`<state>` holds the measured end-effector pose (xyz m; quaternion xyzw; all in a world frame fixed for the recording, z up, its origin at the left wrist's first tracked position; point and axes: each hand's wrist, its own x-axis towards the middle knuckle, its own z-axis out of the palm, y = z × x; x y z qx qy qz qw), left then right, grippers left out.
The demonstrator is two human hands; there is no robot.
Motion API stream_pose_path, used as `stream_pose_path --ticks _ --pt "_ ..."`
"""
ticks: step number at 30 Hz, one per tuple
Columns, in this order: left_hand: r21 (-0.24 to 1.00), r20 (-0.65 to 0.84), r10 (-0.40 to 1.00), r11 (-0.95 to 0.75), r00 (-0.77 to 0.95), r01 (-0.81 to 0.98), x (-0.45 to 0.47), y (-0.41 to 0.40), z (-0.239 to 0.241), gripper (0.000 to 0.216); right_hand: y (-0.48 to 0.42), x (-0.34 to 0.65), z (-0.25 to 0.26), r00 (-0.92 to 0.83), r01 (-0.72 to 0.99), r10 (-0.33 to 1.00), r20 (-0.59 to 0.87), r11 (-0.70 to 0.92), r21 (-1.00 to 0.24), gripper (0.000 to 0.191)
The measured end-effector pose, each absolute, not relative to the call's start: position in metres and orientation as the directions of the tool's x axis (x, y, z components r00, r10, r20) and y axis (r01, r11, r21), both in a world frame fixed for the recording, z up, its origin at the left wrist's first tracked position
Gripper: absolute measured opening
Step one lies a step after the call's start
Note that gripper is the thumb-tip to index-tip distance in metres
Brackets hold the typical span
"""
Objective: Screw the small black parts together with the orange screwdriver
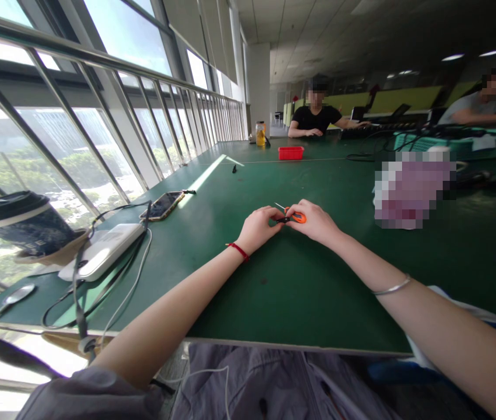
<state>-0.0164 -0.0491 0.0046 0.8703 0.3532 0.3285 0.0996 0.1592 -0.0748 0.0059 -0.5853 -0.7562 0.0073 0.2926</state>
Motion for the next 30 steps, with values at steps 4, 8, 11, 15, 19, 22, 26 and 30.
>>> stream_pose_path --ticks 4,8,11,15,19,22,26,30 --pt "0.498 0.456 0.71 -0.704 0.537 0.506 -0.019 -0.043 0.003 0.013 -0.078 0.159 0.009 -0.161 0.883 0.889 0.429 0.324 -0.339 0.014" --pt "0.549 0.441 0.72 -0.689 0.536 0.473 -0.021 -0.038 0.002 0.013 -0.08 0.16 0.011 -0.19 0.877 0.885 0.425 0.347 -0.331 0.013" --pt "0.588 0.441 0.706 -0.694 0.554 0.417 -0.023 -0.035 0.002 0.014 -0.08 0.16 0.011 -0.206 0.876 0.884 0.419 0.357 -0.323 0.013" --pt "0.615 0.437 0.682 -0.702 0.587 0.358 -0.025 -0.031 0.001 0.013 -0.08 0.16 0.01 -0.23 0.873 0.881 0.414 0.374 -0.313 0.012" --pt "0.616 0.423 0.658 -0.713 0.624 0.334 -0.027 -0.028 0.001 0.013 -0.079 0.161 0.01 -0.262 0.867 0.877 0.402 0.397 -0.3 0.011" --pt "0.618 0.416 0.648 -0.716 0.638 0.324 -0.028 -0.027 0.001 0.014 -0.079 0.161 0.01 -0.272 0.866 0.877 0.396 0.403 -0.297 0.011" --pt "0.624 0.397 0.648 -0.71 0.65 0.326 -0.029 -0.027 0.002 0.015 -0.079 0.161 0.011 -0.281 0.861 0.877 0.391 0.41 -0.301 0.011" --pt "0.586 0.41 0.626 -0.738 0.663 0.334 -0.03 -0.027 0.003 0.015 -0.079 0.161 0.011 -0.284 0.866 0.88 0.38 0.405 -0.292 0.012"
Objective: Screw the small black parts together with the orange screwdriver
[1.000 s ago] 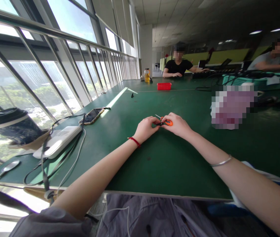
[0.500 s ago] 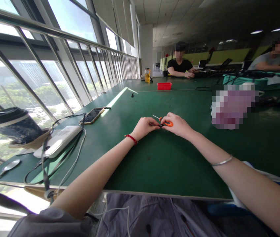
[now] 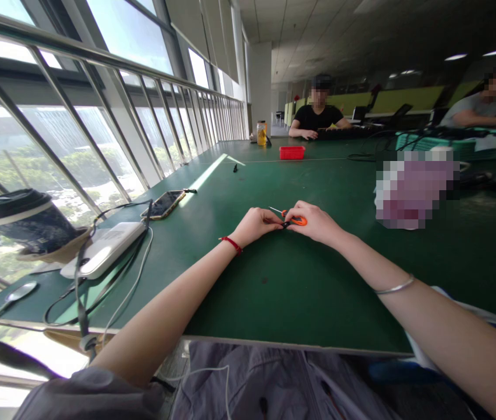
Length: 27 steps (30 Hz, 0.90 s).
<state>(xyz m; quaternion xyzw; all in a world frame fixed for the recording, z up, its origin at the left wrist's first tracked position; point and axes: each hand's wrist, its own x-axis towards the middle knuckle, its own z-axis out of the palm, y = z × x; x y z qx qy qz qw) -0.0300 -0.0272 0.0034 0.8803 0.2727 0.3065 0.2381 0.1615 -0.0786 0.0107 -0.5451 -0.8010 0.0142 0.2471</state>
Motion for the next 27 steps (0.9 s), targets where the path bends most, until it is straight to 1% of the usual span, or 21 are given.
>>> stream_pose_path --ticks 4,10,12,14,18,27 --pt "0.491 0.42 0.592 -0.786 0.688 0.376 -0.031 -0.028 0.008 0.013 -0.078 0.162 0.01 -0.288 0.867 0.88 0.377 0.407 -0.288 0.012" --pt "0.266 0.414 0.547 -0.837 0.728 0.478 -0.031 -0.034 0.013 0.016 -0.077 0.163 0.01 -0.288 0.868 0.882 0.373 0.405 -0.287 0.013" --pt "0.207 0.413 0.532 -0.845 0.739 0.493 -0.03 -0.036 0.014 0.017 -0.078 0.162 0.01 -0.286 0.866 0.882 0.374 0.405 -0.292 0.013" --pt "0.176 0.414 0.517 -0.853 0.749 0.491 -0.03 -0.037 0.015 0.018 -0.078 0.162 0.01 -0.284 0.866 0.884 0.371 0.403 -0.297 0.013" --pt "0.153 0.402 0.503 -0.861 0.765 0.485 -0.031 -0.038 0.015 0.019 -0.077 0.163 0.01 -0.282 0.866 0.887 0.366 0.399 -0.301 0.013" --pt "0.028 0.474 0.541 -0.798 0.695 0.602 -0.023 -0.046 0.009 0.017 -0.078 0.161 0.011 -0.28 0.869 0.893 0.352 0.392 -0.302 0.014"
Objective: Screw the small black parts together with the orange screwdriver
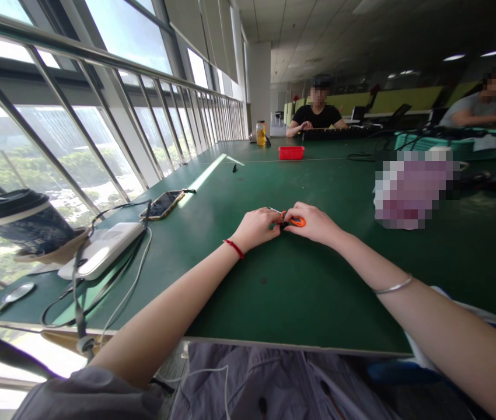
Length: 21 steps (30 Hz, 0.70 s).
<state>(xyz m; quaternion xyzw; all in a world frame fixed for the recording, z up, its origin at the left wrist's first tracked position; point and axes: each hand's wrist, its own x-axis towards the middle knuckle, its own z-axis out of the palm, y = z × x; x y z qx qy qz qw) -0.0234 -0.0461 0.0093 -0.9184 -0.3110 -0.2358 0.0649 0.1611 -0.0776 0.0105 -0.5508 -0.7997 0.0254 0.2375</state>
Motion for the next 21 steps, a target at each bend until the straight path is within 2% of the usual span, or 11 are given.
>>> stream_pose_path --ticks 21 --pt "0.161 0.454 0.61 -0.773 0.65 0.614 -0.0241 -0.0498 0.0124 0.015 -0.0772 0.1606 0.0085 -0.25 0.875 0.889 0.384 0.377 -0.302 0.015"
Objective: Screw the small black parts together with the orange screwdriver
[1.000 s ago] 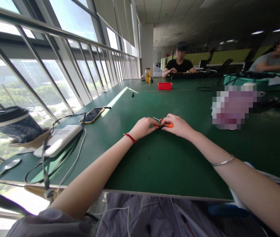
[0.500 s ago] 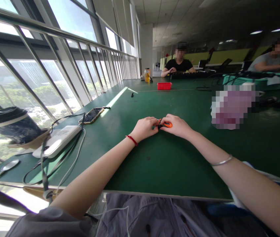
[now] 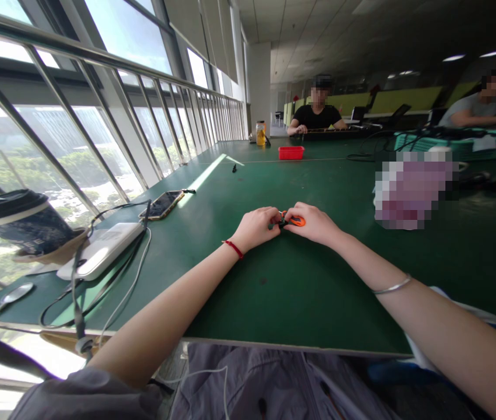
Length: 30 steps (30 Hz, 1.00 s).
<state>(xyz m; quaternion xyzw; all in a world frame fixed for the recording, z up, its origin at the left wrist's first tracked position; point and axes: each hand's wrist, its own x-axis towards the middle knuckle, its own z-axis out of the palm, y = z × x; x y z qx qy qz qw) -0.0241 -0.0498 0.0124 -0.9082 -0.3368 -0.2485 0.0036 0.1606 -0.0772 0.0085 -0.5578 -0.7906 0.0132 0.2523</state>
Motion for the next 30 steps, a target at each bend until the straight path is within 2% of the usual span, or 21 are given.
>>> stream_pose_path --ticks 6,13,20,30 --pt "0.18 0.443 0.607 -0.782 0.66 0.597 -0.0253 -0.0488 0.0126 0.016 -0.078 0.1607 0.0092 -0.247 0.872 0.889 0.387 0.378 -0.312 0.015" --pt "0.259 0.468 0.644 -0.755 0.605 0.603 -0.0277 -0.0486 0.0164 0.011 -0.0769 0.1621 0.0088 -0.223 0.88 0.9 0.375 0.352 -0.319 0.016" --pt "0.227 0.503 0.602 -0.784 0.62 0.577 -0.0285 -0.0505 0.0187 0.013 -0.0755 0.163 0.0076 -0.163 0.883 0.899 0.407 0.317 -0.347 0.016" --pt "0.223 0.433 0.555 -0.829 0.71 0.513 -0.0263 -0.0472 0.0152 0.015 -0.0718 0.1625 0.0029 -0.188 0.857 0.883 0.431 0.361 -0.366 0.015"
